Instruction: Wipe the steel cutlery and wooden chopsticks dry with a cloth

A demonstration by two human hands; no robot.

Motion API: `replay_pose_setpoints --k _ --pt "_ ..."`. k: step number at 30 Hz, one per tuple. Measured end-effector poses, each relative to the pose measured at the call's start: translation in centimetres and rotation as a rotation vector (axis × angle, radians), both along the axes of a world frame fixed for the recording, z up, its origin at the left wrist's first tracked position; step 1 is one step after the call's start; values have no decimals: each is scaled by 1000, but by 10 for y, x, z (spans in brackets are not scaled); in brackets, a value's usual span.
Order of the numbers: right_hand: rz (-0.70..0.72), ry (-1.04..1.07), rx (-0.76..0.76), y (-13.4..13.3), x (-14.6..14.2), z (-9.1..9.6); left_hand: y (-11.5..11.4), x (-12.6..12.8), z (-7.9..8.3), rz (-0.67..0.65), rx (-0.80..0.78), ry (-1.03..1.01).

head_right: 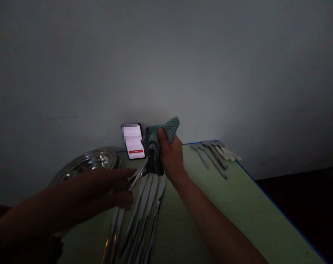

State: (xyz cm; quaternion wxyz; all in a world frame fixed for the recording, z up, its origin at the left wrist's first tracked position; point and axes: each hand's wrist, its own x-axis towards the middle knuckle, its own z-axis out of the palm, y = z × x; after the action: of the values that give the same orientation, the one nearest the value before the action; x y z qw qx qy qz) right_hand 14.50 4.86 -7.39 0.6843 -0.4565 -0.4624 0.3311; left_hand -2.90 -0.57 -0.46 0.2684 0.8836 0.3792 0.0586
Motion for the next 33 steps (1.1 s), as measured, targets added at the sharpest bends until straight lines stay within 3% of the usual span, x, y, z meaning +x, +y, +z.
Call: replay_pose_setpoints --k 2,5,8,12,18,22,26,29,31,33 --pt "30 53 -55 1 -3 -2 1 -1 4 3 -40 -33" --pt "113 226 -175 1 -9 -4 3 3 4 19 60 -15" --pt "198 400 -222 -3 -17 -4 7 8 -2 13 190 61" --pt "250 474 -269 -12 -26 1 15 14 -14 15 201 96" --pt "370 525 -176 -15 -27 3 27 18 -17 93 240 95" --pt "456 149 -129 -11 -13 0 28 9 -7 252 168 -49" --pt "713 -420 -60 -13 2 7 31 -8 -3 448 290 -292" --pt "873 -689 -22 -16 10 15 38 -22 -8 427 226 -361" --pt "850 -809 -42 -14 17 17 45 -28 -16 390 160 -329" --pt "695 -918 -99 -9 27 18 53 -30 -28 395 166 -235"
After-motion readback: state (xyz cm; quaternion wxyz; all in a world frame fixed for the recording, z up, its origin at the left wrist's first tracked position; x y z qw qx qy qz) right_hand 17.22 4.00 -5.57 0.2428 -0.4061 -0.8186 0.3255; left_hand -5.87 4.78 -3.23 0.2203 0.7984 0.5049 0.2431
